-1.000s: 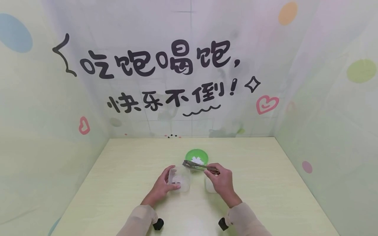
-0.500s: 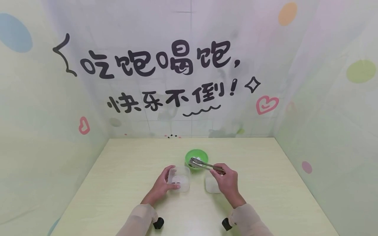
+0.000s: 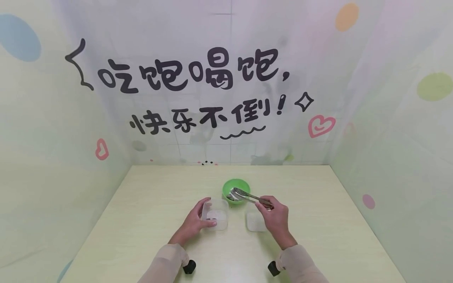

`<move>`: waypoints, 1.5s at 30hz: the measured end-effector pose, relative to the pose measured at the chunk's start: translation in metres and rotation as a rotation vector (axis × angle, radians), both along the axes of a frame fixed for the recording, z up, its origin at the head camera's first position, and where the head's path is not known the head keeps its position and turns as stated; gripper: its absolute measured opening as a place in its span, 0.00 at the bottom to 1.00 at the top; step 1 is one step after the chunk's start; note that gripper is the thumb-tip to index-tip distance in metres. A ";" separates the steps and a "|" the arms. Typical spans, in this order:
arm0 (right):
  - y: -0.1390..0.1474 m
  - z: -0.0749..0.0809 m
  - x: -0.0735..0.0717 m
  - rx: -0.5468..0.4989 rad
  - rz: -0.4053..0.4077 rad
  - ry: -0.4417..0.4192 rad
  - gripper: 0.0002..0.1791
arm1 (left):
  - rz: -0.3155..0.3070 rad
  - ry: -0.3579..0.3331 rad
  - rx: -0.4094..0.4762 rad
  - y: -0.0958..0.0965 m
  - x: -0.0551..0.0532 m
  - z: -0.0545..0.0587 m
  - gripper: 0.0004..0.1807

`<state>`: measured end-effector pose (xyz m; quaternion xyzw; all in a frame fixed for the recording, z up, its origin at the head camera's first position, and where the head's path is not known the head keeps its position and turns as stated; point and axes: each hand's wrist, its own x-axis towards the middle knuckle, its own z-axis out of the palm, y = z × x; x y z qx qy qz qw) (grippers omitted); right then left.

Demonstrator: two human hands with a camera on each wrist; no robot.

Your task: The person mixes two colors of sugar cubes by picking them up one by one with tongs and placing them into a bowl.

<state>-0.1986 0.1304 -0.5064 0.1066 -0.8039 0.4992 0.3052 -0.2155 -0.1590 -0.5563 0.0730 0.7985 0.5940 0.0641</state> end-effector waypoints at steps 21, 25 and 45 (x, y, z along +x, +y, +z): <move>-0.003 0.001 0.000 -0.113 0.071 -0.053 0.13 | 0.007 -0.004 0.015 0.001 0.001 0.001 0.48; -0.005 0.002 0.001 -0.157 0.124 -0.063 0.13 | 0.019 -0.003 0.019 0.002 0.001 0.001 0.47; -0.029 0.034 0.022 -0.186 0.311 -0.252 0.14 | 0.011 -0.020 0.074 0.002 0.002 -0.002 0.48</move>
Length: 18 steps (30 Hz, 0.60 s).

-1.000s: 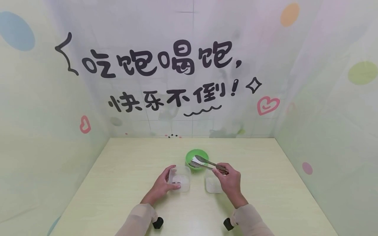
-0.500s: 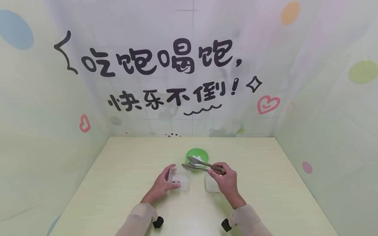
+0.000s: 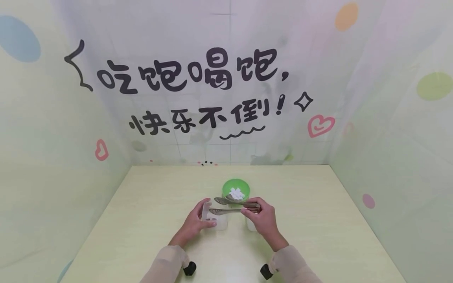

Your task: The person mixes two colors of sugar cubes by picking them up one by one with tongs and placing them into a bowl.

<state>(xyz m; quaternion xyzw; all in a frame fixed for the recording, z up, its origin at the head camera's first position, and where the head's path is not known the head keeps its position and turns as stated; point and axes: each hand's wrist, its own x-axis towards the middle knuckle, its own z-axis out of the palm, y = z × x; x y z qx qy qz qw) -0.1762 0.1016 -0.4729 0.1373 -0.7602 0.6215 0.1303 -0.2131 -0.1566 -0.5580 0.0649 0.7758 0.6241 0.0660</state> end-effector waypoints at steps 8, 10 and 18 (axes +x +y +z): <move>-0.004 -0.020 -0.013 0.006 -0.005 -0.047 0.15 | -0.011 0.018 0.003 -0.002 -0.001 0.000 0.48; -0.005 -0.027 -0.017 0.001 -0.009 -0.048 0.15 | -0.015 0.027 0.011 -0.002 0.000 0.000 0.48; -0.005 -0.034 -0.017 0.003 0.015 -0.006 0.16 | -0.036 0.028 0.031 -0.002 0.002 -0.003 0.49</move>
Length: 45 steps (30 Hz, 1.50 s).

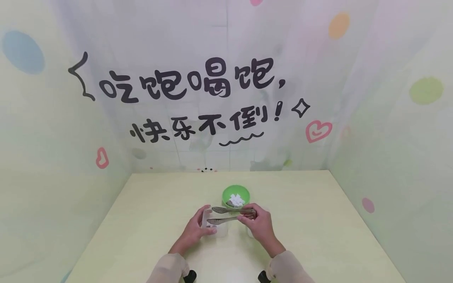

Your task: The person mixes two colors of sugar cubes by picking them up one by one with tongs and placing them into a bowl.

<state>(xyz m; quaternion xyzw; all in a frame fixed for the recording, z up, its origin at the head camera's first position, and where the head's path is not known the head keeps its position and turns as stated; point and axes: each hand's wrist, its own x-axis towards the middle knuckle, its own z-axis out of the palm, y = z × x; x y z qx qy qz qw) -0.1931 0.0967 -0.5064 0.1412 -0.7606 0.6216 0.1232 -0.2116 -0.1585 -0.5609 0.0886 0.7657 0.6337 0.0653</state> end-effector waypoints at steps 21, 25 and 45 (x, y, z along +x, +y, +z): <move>0.000 -0.001 -0.002 0.150 0.041 -0.007 0.14 | -0.005 -0.004 -0.019 0.001 0.005 -0.001 0.50; -0.004 0.003 -0.006 0.205 0.055 -0.057 0.14 | 0.007 -0.005 -0.012 0.000 0.004 0.000 0.50; -0.017 0.011 -0.010 0.400 0.065 -0.121 0.12 | -0.024 -0.002 -0.021 0.004 0.017 0.036 0.48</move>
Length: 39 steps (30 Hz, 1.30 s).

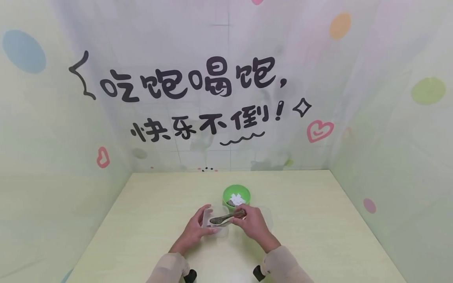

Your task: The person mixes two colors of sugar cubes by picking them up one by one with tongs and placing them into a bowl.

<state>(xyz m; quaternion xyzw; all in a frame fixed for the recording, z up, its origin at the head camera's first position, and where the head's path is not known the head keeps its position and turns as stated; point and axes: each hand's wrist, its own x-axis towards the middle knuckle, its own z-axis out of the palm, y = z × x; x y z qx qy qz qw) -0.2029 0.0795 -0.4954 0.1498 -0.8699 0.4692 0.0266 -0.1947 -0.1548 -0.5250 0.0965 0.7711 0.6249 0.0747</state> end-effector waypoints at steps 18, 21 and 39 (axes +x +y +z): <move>-0.007 0.000 0.006 0.020 -0.053 0.036 0.12 | 0.040 0.009 0.000 -0.002 -0.015 -0.030 0.48; -0.008 0.000 0.006 0.017 -0.063 0.035 0.12 | 0.043 0.015 -0.001 -0.003 -0.017 -0.034 0.48; -0.009 0.000 0.006 -0.013 -0.047 0.013 0.09 | 0.028 0.016 -0.019 -0.003 -0.017 -0.032 0.50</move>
